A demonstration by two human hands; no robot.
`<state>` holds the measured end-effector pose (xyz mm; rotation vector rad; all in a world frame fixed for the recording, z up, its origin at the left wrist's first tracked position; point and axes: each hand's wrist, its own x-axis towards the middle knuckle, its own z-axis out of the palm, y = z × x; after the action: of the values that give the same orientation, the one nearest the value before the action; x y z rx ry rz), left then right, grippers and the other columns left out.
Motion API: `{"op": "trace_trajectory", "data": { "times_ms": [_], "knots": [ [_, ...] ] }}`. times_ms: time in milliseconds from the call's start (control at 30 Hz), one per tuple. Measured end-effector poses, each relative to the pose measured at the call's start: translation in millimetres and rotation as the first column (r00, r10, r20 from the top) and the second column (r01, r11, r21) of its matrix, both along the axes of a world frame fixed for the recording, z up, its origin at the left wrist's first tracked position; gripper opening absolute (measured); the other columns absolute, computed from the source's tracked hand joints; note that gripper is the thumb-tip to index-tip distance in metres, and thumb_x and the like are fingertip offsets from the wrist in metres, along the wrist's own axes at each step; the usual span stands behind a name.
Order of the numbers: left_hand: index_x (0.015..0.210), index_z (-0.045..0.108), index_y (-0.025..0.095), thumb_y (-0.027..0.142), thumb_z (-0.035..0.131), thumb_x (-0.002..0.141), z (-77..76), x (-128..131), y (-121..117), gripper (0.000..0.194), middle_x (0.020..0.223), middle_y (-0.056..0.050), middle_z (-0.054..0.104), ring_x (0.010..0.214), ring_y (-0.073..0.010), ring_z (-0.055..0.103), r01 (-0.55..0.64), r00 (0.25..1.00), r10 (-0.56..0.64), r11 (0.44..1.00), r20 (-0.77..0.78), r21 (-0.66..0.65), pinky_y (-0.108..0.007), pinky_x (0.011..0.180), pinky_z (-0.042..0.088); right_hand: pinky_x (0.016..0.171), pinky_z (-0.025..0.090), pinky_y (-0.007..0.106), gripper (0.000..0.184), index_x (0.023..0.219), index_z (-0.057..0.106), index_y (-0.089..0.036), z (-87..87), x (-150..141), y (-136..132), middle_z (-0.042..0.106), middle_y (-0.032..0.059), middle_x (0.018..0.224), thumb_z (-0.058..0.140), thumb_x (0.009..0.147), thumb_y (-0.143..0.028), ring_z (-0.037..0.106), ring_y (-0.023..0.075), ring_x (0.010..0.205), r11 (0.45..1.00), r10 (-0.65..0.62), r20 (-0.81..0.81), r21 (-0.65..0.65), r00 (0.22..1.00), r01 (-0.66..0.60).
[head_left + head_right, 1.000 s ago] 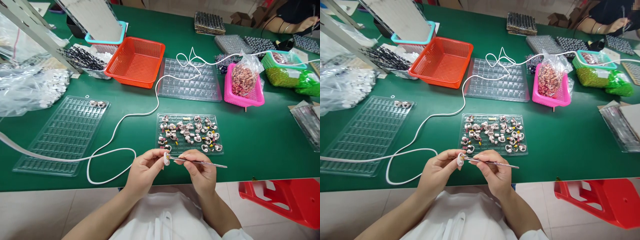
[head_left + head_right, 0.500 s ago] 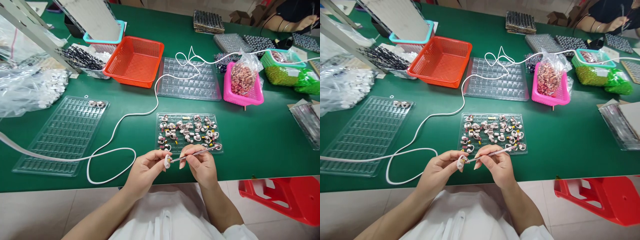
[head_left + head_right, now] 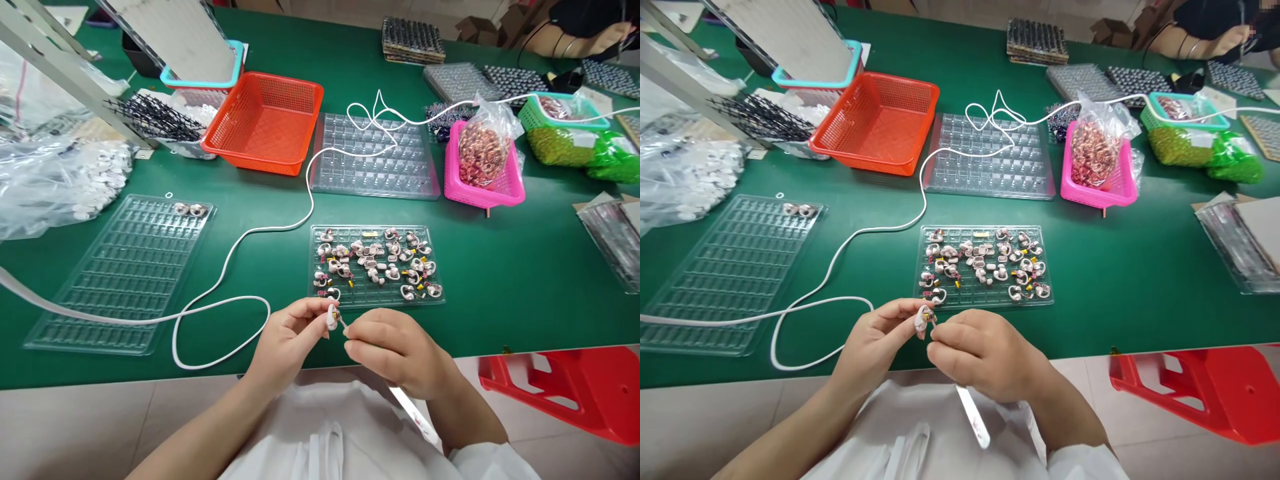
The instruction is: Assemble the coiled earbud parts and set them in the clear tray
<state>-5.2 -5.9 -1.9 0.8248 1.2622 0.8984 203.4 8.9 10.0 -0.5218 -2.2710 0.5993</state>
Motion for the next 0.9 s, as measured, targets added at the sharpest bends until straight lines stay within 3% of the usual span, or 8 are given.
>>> {"op": "trace_trajectory", "data": {
  "times_ms": [133,400,500,700,900],
  "knots": [
    [0.094,0.079,0.020,0.030,0.075,0.084,0.6,0.1,0.4,0.015,0.079,-0.002,0.074,0.066,-0.0118,0.060,-0.014,1.000,0.014,1.000,0.001,0.017,-0.019,0.064,0.051,0.077,0.059,0.028,0.028,0.121,0.058,-0.019,-8.8,-1.3,-3.0,0.071,0.0103,0.105,0.054,0.096,-0.008,0.069,0.0168,0.090,0.990,-0.111,-0.096,-0.093,0.989,0.102],
    [0.092,0.080,0.023,0.031,0.077,0.084,-1.7,-1.1,-0.5,0.012,0.082,-0.001,0.074,0.066,-0.0104,0.061,-0.058,0.997,0.055,0.996,0.053,0.062,-0.018,0.065,0.052,0.075,0.062,0.029,0.027,0.117,0.061,-0.021,-12.9,-6.0,-7.4,0.072,0.0106,0.104,0.055,0.095,-0.007,0.072,0.0169,0.087,0.981,-0.173,-0.167,-0.121,0.971,0.154],
    [0.093,0.080,0.023,0.032,0.077,0.084,-4.3,-1.7,-1.2,0.013,0.082,0.000,0.074,0.066,-0.0102,0.061,-0.063,0.996,0.059,0.996,0.061,0.062,-0.018,0.065,0.051,0.076,0.063,0.029,0.029,0.118,0.061,-0.022,-13.5,-7.4,-10.5,0.072,0.0103,0.105,0.057,0.094,-0.007,0.073,0.0172,0.089,0.967,-0.215,-0.215,-0.186,0.952,0.176],
    [0.096,0.079,0.023,0.032,0.076,0.086,-5.9,-2.2,-2.3,0.014,0.079,0.000,0.073,0.068,-0.0104,0.061,-0.054,0.996,0.050,0.997,0.071,0.060,-0.018,0.067,0.051,0.076,0.067,0.032,0.039,0.125,0.063,-0.026,-22.1,-11.7,-18.2,0.072,0.0076,0.110,0.062,0.092,-0.005,0.074,0.0195,0.095,0.889,-0.335,-0.386,-0.433,0.859,0.152],
    [0.096,0.079,0.024,0.032,0.076,0.086,-6.5,-1.7,-1.8,0.013,0.080,0.001,0.072,0.068,-0.0098,0.061,-0.058,0.996,0.052,0.996,0.078,0.064,-0.017,0.067,0.050,0.075,0.067,0.034,0.045,0.126,0.063,-0.028,-26.6,-14.6,-19.4,0.073,0.0066,0.108,0.062,0.090,0.000,0.074,0.0199,0.097,0.871,-0.355,-0.420,-0.472,0.835,0.133]
  ]
}}
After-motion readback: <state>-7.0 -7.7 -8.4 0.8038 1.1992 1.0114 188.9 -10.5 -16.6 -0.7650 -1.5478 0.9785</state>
